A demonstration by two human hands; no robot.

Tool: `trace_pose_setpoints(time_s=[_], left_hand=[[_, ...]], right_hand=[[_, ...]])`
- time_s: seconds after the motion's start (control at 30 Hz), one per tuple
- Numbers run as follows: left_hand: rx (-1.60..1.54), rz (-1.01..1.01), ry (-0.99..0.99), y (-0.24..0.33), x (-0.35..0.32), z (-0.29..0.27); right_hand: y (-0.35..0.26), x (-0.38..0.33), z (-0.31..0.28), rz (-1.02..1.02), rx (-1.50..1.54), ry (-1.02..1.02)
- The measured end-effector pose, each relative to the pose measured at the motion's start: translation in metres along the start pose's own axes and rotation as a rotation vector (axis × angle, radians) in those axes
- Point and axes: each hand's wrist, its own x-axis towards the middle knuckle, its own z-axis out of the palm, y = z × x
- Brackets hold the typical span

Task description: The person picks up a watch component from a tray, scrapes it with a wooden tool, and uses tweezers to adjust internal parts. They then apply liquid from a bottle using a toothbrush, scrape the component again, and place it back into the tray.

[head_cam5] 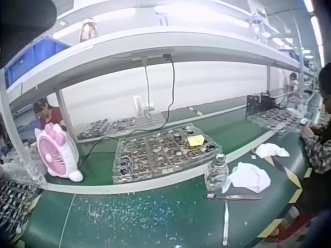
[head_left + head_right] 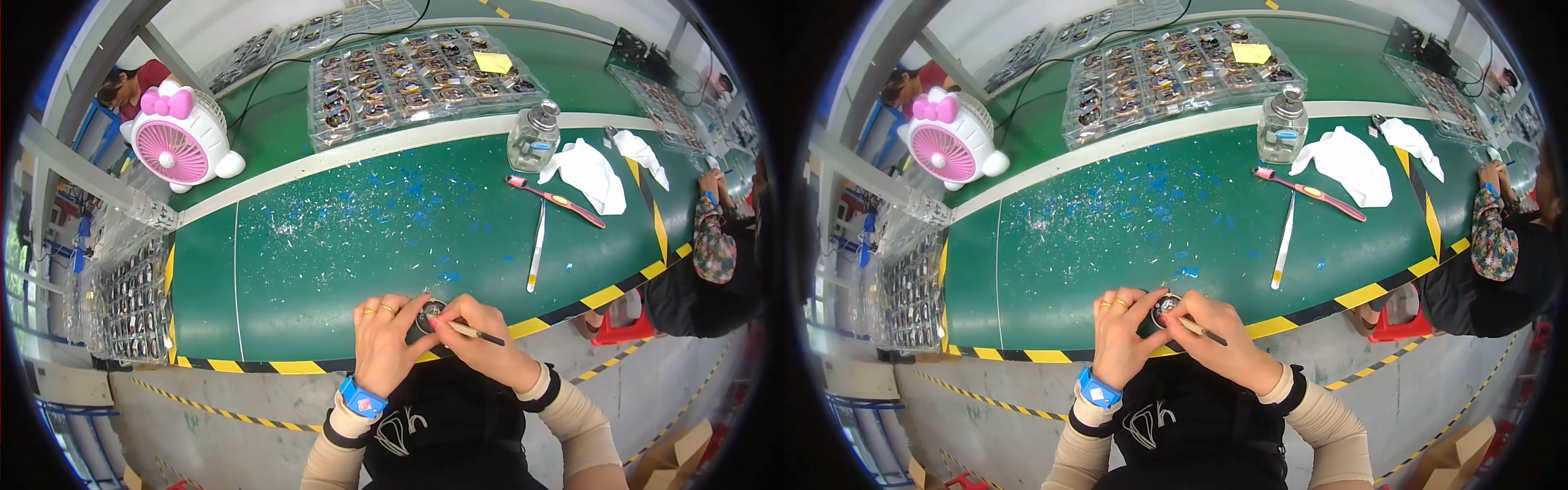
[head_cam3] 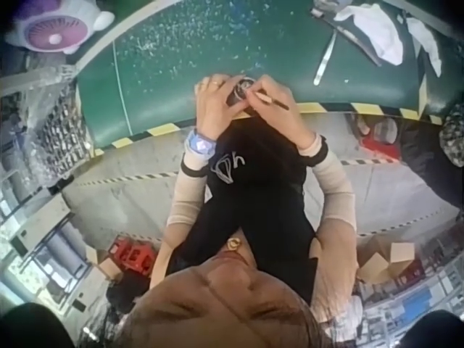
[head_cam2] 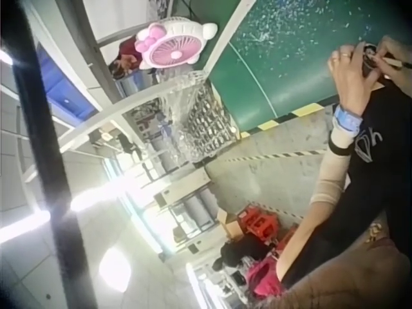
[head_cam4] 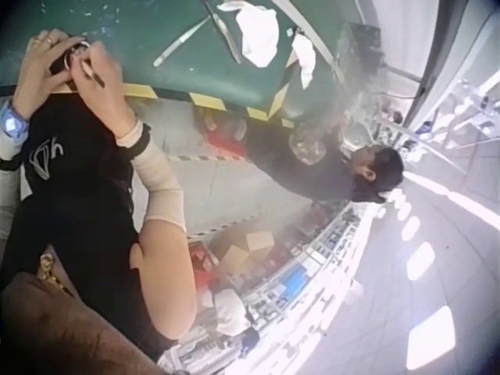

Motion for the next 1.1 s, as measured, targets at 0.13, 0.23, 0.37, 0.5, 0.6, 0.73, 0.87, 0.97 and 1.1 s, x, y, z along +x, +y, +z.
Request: trace_pose_setpoints(time_s=[0.13, 0.23, 0.37, 0.5, 0.6, 0.73, 0.87, 0.97, 1.1], left_hand=[[0.029, 0.03, 0.009, -0.0015, 0.0001, 0.001], [0.045, 0.037, 0.012, 0.0003, -0.0016, -0.0004], [0.041, 0.031, 0.012, -0.0001, 0.0, 0.0013], [0.042, 0.022, 0.003, -0.0007, -0.0004, 0.0014], [0.026, 0.008, -0.009, 0.0004, -0.0011, 0.0009], [0.043, 0.01, -0.017, 0.0014, -0.0022, -0.0002], [0.028, 0.004, -0.019, 0.001, 0.0009, 0.0008], [0.033, 0.004, -0.009, 0.0013, -0.0002, -0.0001], [0.061, 0.028, -0.002, 0.0012, -0.0007, 0.0008]], right_hand=[[-0.0008, -0.0011, -0.0037, -0.016, -0.069, -0.088], [-0.002, -0.0013, -0.0003, -0.001, -0.023, -0.033], [-0.0068, 0.001, -0.0039, 0.017, -0.001, -0.059], [-0.0063, 0.0017, -0.002, 0.015, 0.019, -0.026], [-0.0059, 0.001, -0.0033, 0.014, 0.022, -0.028], [-0.0036, -0.0003, -0.0034, 0.02, 0.022, -0.063], [-0.0009, 0.0012, -0.0033, 0.025, 0.042, -0.012], [-0.0025, 0.0, -0.0045, 0.047, 0.037, -0.031], [-0.0051, 0.0014, -0.0078, -0.019, 0.019, -0.077]])
